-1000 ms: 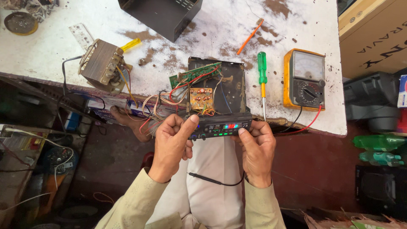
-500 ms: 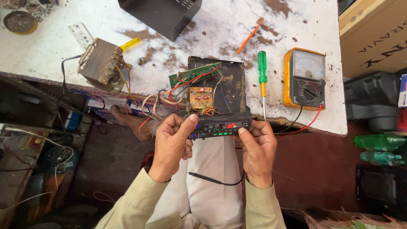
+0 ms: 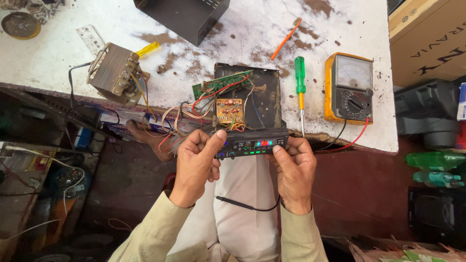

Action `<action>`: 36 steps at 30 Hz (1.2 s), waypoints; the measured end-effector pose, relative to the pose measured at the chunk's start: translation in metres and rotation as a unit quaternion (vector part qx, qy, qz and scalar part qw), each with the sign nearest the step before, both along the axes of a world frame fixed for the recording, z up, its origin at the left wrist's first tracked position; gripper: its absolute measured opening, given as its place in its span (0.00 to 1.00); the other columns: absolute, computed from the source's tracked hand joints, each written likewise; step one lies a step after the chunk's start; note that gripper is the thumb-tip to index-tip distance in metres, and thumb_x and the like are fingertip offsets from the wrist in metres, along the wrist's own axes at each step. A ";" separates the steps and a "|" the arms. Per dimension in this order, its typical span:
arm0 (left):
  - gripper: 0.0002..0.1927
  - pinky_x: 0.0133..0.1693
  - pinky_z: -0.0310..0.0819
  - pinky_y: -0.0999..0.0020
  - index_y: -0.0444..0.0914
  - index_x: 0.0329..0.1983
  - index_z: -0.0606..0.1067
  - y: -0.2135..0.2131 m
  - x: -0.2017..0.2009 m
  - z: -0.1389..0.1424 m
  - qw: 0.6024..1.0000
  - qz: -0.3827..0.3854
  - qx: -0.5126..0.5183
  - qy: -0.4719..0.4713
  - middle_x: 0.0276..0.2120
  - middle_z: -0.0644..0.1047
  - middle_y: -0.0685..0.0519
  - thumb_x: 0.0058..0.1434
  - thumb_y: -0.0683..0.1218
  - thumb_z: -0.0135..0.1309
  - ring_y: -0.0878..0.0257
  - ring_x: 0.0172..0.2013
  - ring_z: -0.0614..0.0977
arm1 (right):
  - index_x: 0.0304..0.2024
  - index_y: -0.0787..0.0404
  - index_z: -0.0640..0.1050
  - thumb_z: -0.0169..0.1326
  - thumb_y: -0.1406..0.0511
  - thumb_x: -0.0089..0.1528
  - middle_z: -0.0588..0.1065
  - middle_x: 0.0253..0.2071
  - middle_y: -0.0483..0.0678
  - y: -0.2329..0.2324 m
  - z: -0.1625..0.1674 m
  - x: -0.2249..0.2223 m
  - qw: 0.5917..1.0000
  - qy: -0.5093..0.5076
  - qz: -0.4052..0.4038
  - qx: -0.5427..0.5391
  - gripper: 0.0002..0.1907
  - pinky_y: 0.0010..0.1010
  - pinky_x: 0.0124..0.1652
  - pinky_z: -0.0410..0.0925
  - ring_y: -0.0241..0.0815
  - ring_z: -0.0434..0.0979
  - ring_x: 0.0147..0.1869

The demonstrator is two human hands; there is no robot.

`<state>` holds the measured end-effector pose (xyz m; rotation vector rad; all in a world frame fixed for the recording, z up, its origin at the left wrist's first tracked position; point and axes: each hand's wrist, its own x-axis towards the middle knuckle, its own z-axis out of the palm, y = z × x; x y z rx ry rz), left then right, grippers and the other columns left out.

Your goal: The person uses a multimeter to test points on a circuit board inside a disassembled electronic device. They then use a screwdriver to remove screws from the device's casing, open it, and continue testing internal components with the multimeter.

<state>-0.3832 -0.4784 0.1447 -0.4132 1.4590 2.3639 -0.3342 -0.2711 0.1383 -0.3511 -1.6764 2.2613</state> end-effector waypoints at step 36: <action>0.20 0.09 0.55 0.75 0.40 0.25 0.67 0.001 -0.001 0.000 1.000 -0.002 -0.006 -0.012 0.12 0.70 0.55 0.59 0.55 0.63 0.70 0.07 0.67 | 0.48 0.67 0.73 0.55 0.75 0.65 0.79 0.43 0.52 0.000 -0.004 0.001 1.000 0.002 -0.006 -0.002 0.10 0.35 0.45 0.76 0.39 0.81 0.44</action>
